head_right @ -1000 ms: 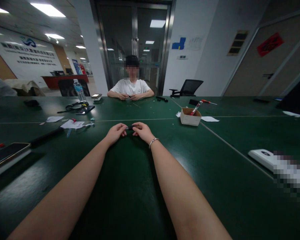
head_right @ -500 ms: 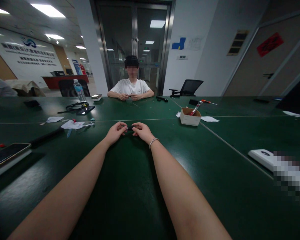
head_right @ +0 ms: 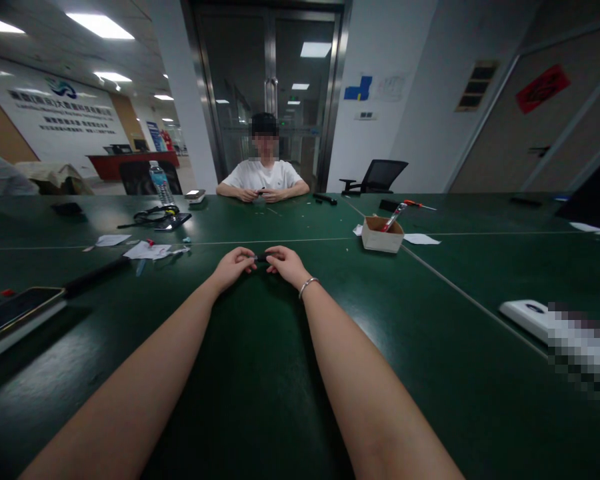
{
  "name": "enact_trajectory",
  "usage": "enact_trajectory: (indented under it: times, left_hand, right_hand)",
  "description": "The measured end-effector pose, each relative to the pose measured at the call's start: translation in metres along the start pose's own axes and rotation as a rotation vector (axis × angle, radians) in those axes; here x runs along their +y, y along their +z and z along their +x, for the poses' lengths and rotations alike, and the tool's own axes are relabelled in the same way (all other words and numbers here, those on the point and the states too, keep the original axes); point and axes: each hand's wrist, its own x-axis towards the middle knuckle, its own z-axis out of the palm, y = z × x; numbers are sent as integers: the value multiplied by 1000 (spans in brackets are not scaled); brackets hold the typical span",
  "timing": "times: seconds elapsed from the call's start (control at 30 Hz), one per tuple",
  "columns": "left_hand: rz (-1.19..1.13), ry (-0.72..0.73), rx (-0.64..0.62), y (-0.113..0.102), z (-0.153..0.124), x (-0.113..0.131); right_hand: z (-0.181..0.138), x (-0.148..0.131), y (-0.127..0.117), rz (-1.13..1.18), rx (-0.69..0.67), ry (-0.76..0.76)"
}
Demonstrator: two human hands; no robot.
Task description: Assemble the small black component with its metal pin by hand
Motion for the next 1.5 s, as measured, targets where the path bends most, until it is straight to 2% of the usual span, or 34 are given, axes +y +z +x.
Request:
enact_trajectory:
  times: [0.23,0.43,0.9,1.17,1.37,1.5]
  left_hand:
    - [122,22,56,-6,8,-13]
    - [115,76,95,-4,4,-9]
    - [48,58,-8,-2,1,-6]
    - [108,24,38,-2,1,-1]
    - [204,24,180,-6,2,-1]
    - [152,41,157,-5,3,-2]
  right_hand:
    - [0,2,-1,-14,1,-18]
    - [0,1,-1,-19,-10,-28]
    - [1,1,-1,8,-1,3]
    - [1,0,-1,-9,2,2]
    - [1,0,-2,3,26,-3]
    - [0,-1,-1,-10,14,4]
